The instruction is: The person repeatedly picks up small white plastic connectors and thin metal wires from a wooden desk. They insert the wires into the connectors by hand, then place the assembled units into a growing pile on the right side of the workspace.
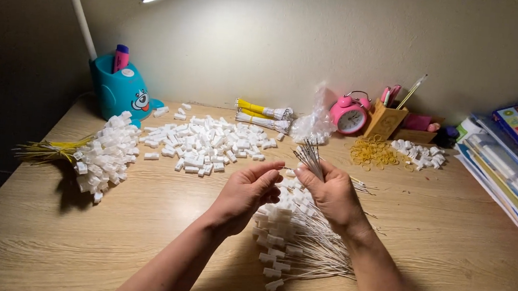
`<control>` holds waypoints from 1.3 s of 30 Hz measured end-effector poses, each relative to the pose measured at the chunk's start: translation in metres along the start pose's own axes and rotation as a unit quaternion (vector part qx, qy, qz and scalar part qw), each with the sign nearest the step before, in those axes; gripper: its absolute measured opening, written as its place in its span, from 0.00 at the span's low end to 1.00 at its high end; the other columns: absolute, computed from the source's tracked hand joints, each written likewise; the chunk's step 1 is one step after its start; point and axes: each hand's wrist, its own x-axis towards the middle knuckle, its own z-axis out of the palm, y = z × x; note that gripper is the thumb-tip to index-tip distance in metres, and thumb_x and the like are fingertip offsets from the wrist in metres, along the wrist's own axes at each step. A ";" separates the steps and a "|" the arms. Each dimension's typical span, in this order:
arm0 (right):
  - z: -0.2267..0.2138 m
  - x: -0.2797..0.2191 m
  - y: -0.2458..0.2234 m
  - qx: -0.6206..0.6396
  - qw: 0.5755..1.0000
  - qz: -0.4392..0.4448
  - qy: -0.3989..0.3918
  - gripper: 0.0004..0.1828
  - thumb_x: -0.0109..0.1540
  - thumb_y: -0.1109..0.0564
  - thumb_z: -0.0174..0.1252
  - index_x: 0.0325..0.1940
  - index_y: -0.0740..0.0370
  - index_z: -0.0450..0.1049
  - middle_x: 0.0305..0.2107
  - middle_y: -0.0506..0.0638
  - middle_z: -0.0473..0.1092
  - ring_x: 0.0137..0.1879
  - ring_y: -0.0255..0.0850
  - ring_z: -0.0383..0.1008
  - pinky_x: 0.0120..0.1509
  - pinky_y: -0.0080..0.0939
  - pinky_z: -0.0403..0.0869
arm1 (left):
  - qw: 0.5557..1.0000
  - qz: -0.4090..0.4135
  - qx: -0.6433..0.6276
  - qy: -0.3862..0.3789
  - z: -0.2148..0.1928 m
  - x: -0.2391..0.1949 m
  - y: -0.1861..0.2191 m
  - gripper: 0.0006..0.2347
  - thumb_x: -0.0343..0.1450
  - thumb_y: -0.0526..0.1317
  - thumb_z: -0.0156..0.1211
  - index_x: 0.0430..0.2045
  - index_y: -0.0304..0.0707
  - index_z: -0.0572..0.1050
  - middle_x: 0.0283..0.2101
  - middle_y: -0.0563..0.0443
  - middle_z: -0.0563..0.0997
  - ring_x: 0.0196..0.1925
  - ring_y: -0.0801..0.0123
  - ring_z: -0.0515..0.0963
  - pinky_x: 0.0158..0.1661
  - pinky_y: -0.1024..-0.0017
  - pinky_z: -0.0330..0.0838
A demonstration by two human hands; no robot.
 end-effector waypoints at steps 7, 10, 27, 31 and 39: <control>-0.002 0.006 -0.015 0.004 0.999 0.031 0.006 0.07 0.57 0.58 0.66 0.29 0.60 0.75 0.13 0.40 0.62 0.22 0.24 0.58 0.27 0.21 0.56 | 0.999 -0.023 -0.033 -0.018 -0.012 0.000 0.007 0.21 0.70 0.29 0.54 0.60 0.34 0.66 0.43 0.43 0.77 0.39 0.70 0.79 0.44 0.71 0.80; -0.005 0.009 -0.012 -0.024 0.999 0.030 0.007 0.07 0.56 0.58 0.68 0.29 0.62 0.75 0.15 0.44 0.63 0.23 0.28 0.57 0.27 0.26 0.57 | 0.998 -0.027 -0.050 -0.011 -0.018 0.003 0.005 0.19 0.69 0.30 0.57 0.55 0.30 0.67 0.43 0.40 0.79 0.37 0.68 0.81 0.41 0.72 0.81; -0.007 -0.008 -0.028 -0.117 0.992 0.040 -0.036 0.05 0.54 0.61 0.66 0.24 0.59 0.77 0.13 0.42 0.65 0.23 0.30 0.58 0.30 0.28 0.61 | 0.997 -0.040 -0.067 0.025 -0.014 0.001 0.004 0.12 0.69 0.30 0.59 0.45 0.29 0.77 0.43 0.41 0.81 0.42 0.62 0.82 0.48 0.62 0.79; -0.006 -0.010 -0.026 -0.136 0.990 0.029 -0.035 0.06 0.55 0.60 0.65 0.23 0.58 0.76 0.12 0.42 0.64 0.23 0.30 0.58 0.29 0.29 0.61 | 0.996 -0.038 -0.078 0.025 -0.011 0.000 0.004 0.11 0.68 0.29 0.60 0.44 0.27 0.77 0.42 0.39 0.81 0.41 0.61 0.82 0.48 0.62 0.79; -0.008 -0.009 -0.026 -0.164 0.985 0.043 -0.038 0.06 0.54 0.59 0.63 0.21 0.57 0.75 0.13 0.41 0.61 0.25 0.32 0.58 0.31 0.29 0.59 | 0.996 -0.026 -0.078 0.019 -0.010 -0.001 0.007 0.15 0.66 0.27 0.62 0.47 0.29 0.75 0.42 0.38 0.81 0.41 0.58 0.82 0.47 0.59 0.79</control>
